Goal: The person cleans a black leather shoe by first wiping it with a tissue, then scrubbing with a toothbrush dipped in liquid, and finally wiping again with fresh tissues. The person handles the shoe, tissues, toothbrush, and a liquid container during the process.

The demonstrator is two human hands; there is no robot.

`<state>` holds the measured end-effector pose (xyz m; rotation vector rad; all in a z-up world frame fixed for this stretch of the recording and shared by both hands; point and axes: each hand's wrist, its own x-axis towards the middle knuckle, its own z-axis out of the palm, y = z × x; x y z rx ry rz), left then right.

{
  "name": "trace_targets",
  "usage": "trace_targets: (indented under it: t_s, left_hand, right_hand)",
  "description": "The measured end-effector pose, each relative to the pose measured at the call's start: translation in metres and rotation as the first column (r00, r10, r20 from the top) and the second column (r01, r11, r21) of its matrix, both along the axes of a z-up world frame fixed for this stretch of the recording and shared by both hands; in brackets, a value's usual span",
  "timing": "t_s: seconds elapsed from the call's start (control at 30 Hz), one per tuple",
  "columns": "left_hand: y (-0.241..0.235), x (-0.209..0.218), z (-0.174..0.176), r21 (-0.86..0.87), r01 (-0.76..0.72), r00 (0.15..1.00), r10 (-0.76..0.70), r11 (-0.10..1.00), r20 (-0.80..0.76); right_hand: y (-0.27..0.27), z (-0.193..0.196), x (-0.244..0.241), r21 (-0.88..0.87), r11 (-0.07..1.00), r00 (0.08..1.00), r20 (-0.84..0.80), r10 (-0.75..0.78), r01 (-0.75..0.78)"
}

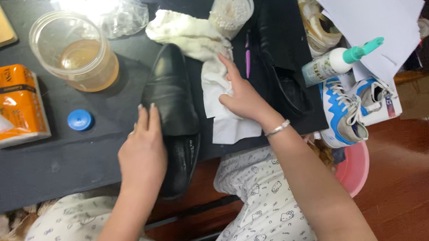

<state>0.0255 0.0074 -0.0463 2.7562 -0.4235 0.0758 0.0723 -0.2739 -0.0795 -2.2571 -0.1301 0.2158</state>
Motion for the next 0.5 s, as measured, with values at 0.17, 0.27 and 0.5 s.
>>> trace_targets:
  t_s: [0.17,0.27,0.5]
  left_hand:
    - [0.024,-0.015,0.029,0.034,-0.038,0.985,0.043,0.999,-0.169]
    - [0.03,-0.022,0.04,0.056,-0.05,0.975,0.061,0.997,-0.213]
    - [0.025,-0.027,0.039,0.035,-0.092,0.968,0.098,0.995,-0.23]
  right_hand:
    - [-0.011,0.028,-0.004,0.218,0.961,0.976,-0.094,0.195,-0.171]
    - [-0.007,0.02,0.001,-0.097,0.99,0.988,0.128,-0.092,0.104]
    - [-0.024,-0.028,0.028,-0.486,0.778,0.874,0.46,-0.16,0.398]
